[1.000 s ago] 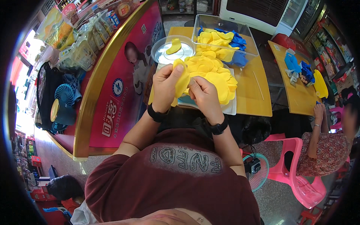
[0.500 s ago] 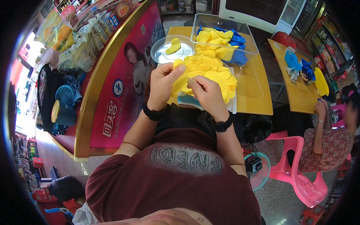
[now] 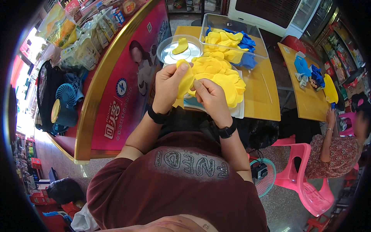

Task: The person inserts wooden sticks into yellow, petal-shaped candy pieces. They pick up a piece from a container, align it with a stick, and push the stick through the center. The finished items are placed into a clear plastic container. The process is repeated continuously throughout the clip.

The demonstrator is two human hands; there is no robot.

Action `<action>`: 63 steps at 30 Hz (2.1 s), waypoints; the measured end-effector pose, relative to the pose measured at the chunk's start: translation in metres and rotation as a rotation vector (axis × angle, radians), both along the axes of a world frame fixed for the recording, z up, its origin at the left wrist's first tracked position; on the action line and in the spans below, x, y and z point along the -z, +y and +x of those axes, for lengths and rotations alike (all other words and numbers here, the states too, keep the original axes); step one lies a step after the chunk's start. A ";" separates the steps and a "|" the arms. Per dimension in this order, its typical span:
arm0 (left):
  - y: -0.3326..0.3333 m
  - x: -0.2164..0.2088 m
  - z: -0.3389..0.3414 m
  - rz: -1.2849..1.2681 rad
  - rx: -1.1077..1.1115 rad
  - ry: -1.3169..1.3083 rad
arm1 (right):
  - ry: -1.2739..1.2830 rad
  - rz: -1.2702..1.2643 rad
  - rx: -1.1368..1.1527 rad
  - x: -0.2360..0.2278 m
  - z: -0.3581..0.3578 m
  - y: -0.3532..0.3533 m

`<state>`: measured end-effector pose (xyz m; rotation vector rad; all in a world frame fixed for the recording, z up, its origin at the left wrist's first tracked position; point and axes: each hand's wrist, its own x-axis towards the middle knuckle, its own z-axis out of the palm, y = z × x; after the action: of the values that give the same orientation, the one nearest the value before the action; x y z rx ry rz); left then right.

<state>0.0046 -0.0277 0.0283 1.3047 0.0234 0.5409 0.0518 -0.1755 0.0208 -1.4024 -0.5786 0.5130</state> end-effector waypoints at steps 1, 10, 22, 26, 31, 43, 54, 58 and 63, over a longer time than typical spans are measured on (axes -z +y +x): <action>-0.003 0.001 0.000 0.011 -0.019 0.002 | -0.002 0.030 0.008 0.002 0.000 0.001; -0.007 0.009 0.004 0.020 -0.089 -0.057 | 0.181 0.160 -0.052 0.004 -0.003 0.004; 0.022 0.006 0.007 0.862 -0.159 -0.416 | -0.074 -0.042 -0.041 0.003 0.013 -0.004; 0.012 0.011 0.011 0.296 0.060 -0.290 | -0.185 -0.021 0.065 0.007 0.014 -0.003; 0.008 0.011 0.012 0.368 -0.182 -0.233 | -0.314 -0.020 0.120 0.011 0.012 -0.001; 0.016 0.009 0.005 0.518 -0.032 -0.447 | -0.270 -0.048 0.194 0.021 0.021 -0.001; -0.005 0.013 0.013 -0.066 0.040 -0.009 | -0.526 -0.057 0.246 0.018 0.017 0.001; -0.009 0.027 0.019 0.032 -0.017 -0.035 | -0.496 0.032 0.345 0.023 0.012 0.007; 0.003 0.007 0.010 0.088 -0.002 0.033 | -0.505 -0.134 0.221 0.005 0.012 -0.006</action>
<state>0.0147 -0.0251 0.0208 1.3992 0.0286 0.5273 0.0638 -0.1820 0.0154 -1.7133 -0.7894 0.0125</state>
